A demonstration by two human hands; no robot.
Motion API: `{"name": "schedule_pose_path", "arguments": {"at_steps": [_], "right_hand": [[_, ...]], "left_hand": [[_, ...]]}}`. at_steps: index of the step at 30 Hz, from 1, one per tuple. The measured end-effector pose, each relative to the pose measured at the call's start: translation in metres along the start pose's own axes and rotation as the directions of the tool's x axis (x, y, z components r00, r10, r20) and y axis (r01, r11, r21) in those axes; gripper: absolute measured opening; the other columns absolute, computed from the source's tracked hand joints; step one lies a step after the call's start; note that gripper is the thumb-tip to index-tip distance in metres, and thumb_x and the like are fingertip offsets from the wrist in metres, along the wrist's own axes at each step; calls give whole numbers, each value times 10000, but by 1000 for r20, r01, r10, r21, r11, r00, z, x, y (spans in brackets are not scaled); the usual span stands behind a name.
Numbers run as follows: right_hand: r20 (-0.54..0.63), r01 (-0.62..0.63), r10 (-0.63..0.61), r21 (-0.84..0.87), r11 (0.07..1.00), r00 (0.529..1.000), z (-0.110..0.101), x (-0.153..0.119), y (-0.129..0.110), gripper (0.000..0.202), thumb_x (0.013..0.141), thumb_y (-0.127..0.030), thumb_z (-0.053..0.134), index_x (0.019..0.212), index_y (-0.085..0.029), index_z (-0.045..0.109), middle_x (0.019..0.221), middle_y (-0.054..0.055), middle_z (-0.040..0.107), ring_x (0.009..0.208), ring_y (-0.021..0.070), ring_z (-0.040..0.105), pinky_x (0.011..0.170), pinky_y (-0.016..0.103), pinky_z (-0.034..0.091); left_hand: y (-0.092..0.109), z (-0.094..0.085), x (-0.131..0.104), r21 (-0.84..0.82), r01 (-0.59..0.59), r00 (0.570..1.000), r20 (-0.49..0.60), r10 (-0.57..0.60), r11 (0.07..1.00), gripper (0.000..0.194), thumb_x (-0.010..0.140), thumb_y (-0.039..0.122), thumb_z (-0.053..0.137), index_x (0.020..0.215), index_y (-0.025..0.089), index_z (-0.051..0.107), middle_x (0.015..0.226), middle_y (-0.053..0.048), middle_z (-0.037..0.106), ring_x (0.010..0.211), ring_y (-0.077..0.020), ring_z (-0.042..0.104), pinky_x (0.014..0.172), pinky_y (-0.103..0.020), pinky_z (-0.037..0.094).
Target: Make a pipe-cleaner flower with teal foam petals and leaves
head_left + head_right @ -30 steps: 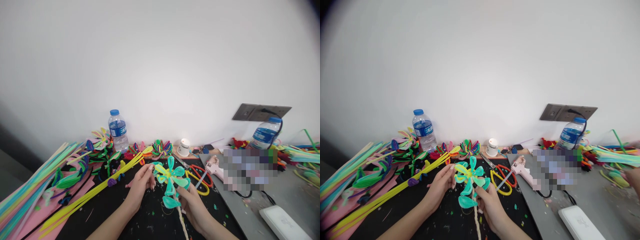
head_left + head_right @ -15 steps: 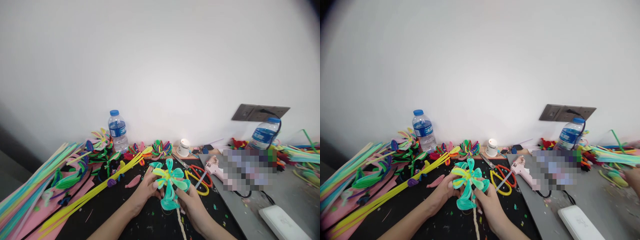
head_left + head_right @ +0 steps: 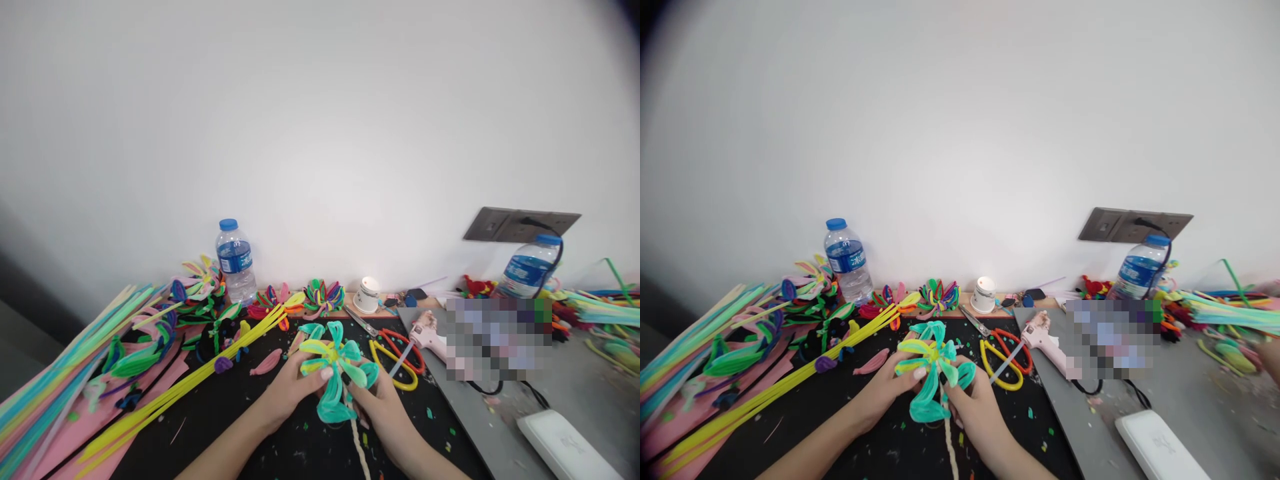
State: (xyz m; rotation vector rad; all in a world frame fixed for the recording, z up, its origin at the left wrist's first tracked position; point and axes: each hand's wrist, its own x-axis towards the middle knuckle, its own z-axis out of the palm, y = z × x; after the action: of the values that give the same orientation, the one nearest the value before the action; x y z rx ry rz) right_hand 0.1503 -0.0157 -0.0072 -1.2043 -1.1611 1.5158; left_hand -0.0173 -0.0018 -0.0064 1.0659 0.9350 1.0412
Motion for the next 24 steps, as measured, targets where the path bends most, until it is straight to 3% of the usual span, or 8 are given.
{"name": "schedule_pose_path", "arguments": {"at_steps": [10, 16, 20, 24], "right_hand": [[107, 66, -58, -69, 995, 993, -6, 2, 8, 283, 756, -423, 607, 890, -176, 575, 537, -50, 456, 404, 50, 304, 369, 166, 267], [130, 67, -61, -40, 997, 990, -4, 2, 6, 229, 746, -386, 633, 803, -174, 566, 486, -76, 376, 388, 42, 268, 367, 165, 243], [127, 48, -44, -35, 998, 991, -2, 2, 3, 240, 715, -377, 665, 788, -176, 557, 465, -84, 369, 374, 42, 271, 361, 169, 237], [91, 58, -56, -14, 998, 994, 2, 2, -2, 282, 722, -412, 646, 827, -178, 527, 470, -86, 381, 362, 43, 296, 355, 170, 249]], "left_hand": [[2, 2, 2, 179, -88, 994, -53, 99, 980, 231, 660, 364, 689, 817, 195, 703, 1056, -97, 643, 1110, -296, 490, 1005, -408, 307], [-3, -1, 4, 230, -64, 988, -120, 94, 971, 270, 659, 351, 691, 896, 219, 688, 1093, -77, 618, 1259, -285, 329, 1077, -418, 148], [1, 1, 5, 211, -113, 990, -56, 128, 971, 238, 655, 325, 691, 862, 207, 685, 934, -67, 671, 1083, -271, 508, 1025, -403, 283], [2, 1, 7, 211, -142, 986, -60, 158, 967, 208, 674, 318, 673, 839, 191, 683, 927, -69, 674, 956, -260, 574, 904, -376, 417]]}}
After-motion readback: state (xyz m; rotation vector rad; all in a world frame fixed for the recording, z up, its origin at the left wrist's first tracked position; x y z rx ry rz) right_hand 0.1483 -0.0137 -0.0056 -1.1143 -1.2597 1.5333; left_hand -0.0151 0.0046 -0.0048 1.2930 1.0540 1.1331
